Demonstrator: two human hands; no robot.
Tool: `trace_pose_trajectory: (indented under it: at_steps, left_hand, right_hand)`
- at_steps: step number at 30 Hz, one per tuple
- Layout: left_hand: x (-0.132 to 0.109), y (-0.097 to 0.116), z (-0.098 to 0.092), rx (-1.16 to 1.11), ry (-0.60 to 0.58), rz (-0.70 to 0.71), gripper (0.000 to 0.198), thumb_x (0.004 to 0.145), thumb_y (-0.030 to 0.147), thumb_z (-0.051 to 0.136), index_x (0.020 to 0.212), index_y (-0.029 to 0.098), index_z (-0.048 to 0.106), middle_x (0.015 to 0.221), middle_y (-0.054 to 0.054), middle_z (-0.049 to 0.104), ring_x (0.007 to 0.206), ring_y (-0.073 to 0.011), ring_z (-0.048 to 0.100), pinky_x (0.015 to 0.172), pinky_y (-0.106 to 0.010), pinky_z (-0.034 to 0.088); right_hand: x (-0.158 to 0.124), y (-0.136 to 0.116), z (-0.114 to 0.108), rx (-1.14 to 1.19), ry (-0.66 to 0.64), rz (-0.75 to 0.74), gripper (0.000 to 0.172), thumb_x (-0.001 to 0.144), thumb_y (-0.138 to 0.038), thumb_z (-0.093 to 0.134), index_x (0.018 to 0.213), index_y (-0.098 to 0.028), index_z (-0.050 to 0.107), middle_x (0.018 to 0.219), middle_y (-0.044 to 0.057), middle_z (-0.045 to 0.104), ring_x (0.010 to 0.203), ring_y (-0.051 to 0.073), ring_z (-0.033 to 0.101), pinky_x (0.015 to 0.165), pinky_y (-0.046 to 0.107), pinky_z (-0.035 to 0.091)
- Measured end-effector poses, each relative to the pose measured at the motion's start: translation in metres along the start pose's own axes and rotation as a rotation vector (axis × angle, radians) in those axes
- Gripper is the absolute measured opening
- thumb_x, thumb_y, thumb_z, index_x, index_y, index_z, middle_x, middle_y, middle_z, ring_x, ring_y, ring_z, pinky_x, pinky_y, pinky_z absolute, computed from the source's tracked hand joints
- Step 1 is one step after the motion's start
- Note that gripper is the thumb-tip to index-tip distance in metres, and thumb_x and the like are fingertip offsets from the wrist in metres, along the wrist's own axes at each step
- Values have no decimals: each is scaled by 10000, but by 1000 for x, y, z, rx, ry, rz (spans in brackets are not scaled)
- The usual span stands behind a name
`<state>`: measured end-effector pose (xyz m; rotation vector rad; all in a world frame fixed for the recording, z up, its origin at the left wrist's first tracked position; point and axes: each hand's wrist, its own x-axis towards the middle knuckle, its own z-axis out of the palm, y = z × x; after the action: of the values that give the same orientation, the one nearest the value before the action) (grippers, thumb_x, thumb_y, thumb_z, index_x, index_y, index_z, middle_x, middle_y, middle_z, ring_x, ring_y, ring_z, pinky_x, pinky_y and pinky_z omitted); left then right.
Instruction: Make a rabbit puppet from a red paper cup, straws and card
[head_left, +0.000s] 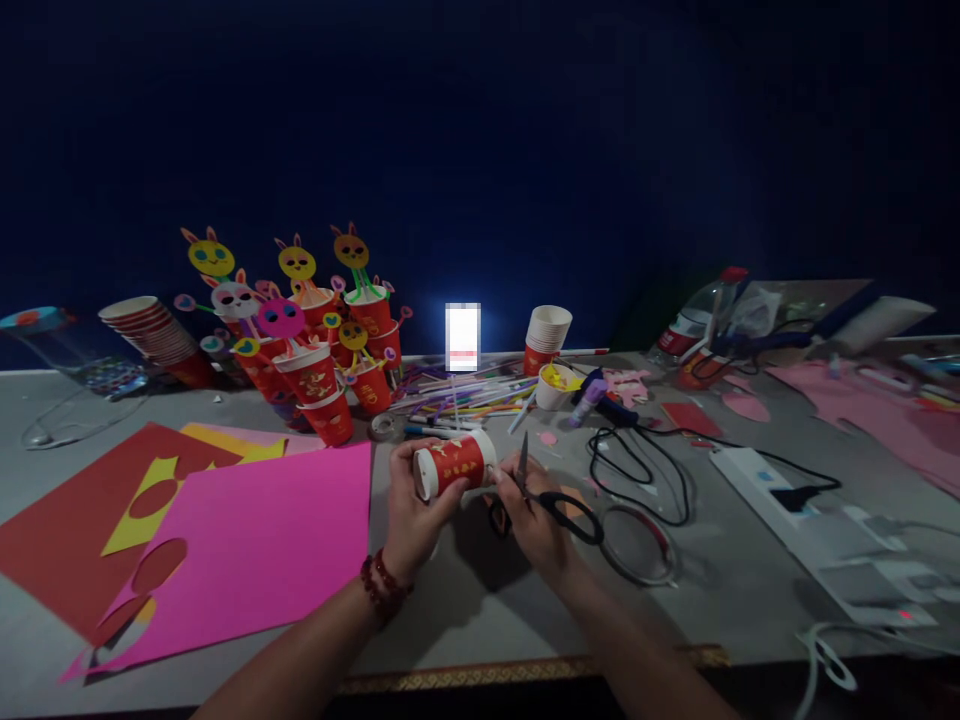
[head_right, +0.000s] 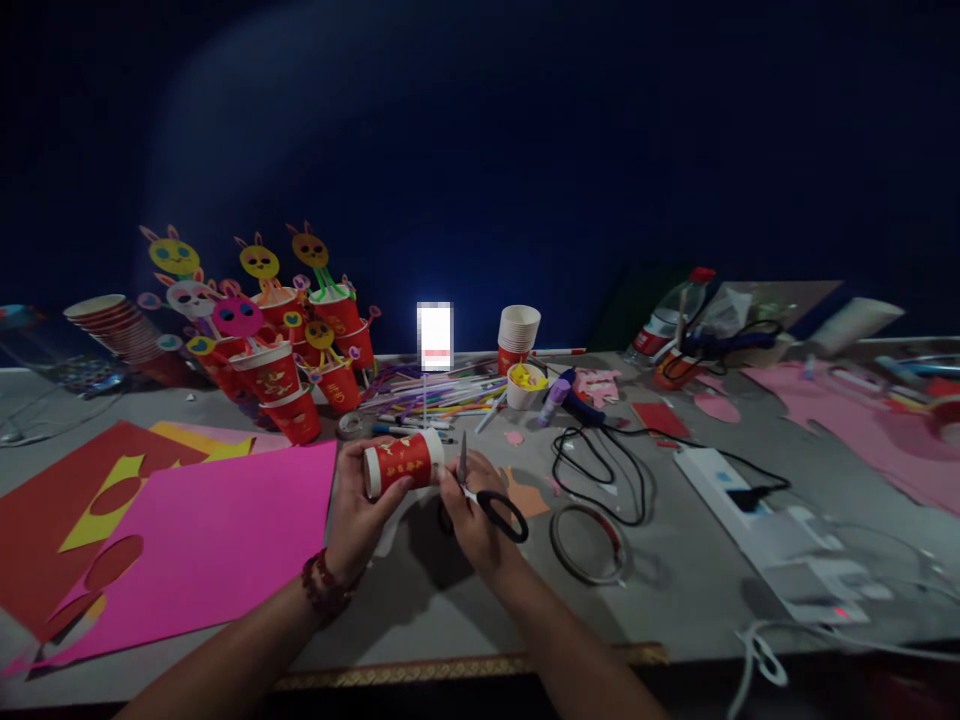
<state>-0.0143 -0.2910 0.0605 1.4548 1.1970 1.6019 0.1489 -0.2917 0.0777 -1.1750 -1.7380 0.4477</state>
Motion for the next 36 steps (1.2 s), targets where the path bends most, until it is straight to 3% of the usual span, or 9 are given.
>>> trace_pose_trajectory:
  at_steps: [5, 11, 17, 21, 28, 36]
  left_hand:
    - [4, 4, -5, 46, -21, -6, 474, 773, 327, 705, 1167, 232, 460, 1152, -68, 535, 1028, -227, 594, 870, -373, 505]
    - [12, -2, -12, 1, -151, 3, 397, 776, 325, 712, 1103, 233, 507, 1098, -57, 577, 997, -227, 602, 865, -376, 505]
    - [18, 0, -18, 90, -229, 206, 399, 800, 250, 682, 1151, 231, 495, 1253, -115, 536, 1193, -279, 529, 988, -467, 454]
    - [21, 4, -19, 219, -283, 326, 467, 779, 231, 709, 1205, 246, 518, 1252, -116, 550, 1204, -286, 515, 1008, -488, 433]
    - [22, 2, -18, 279, -323, 260, 381, 823, 236, 653, 1175, 236, 510, 1141, -94, 574, 1072, -253, 571, 937, -440, 463]
    - [30, 5, -30, 276, -407, 233, 359, 834, 272, 654, 1163, 235, 514, 1145, -91, 586, 1075, -251, 575, 929, -419, 462]
  right_hand:
    - [6, -2, -10, -174, -70, -166, 237, 956, -280, 418, 780, -209, 560, 779, 67, 612, 791, 235, 585, 733, 355, 465]
    - [9, -2, -14, -65, -94, -132, 202, 963, -251, 415, 811, -226, 545, 822, 53, 613, 823, 220, 596, 751, 339, 472]
    - [10, 2, -12, 48, -147, -64, 223, 965, -268, 413, 772, -224, 518, 785, 21, 581, 757, 190, 586, 709, 314, 456]
    - [8, 4, -8, 78, -107, -49, 212, 957, -260, 427, 770, -226, 521, 852, 41, 604, 867, 211, 583, 798, 343, 462]
    - [5, 4, -5, -13, -58, -78, 178, 960, -266, 428, 867, -221, 573, 889, 69, 636, 914, 239, 593, 844, 382, 473]
    - [13, 0, -16, -126, -175, -237, 198, 951, -215, 448, 837, -219, 610, 977, 82, 649, 928, 231, 583, 827, 368, 483]
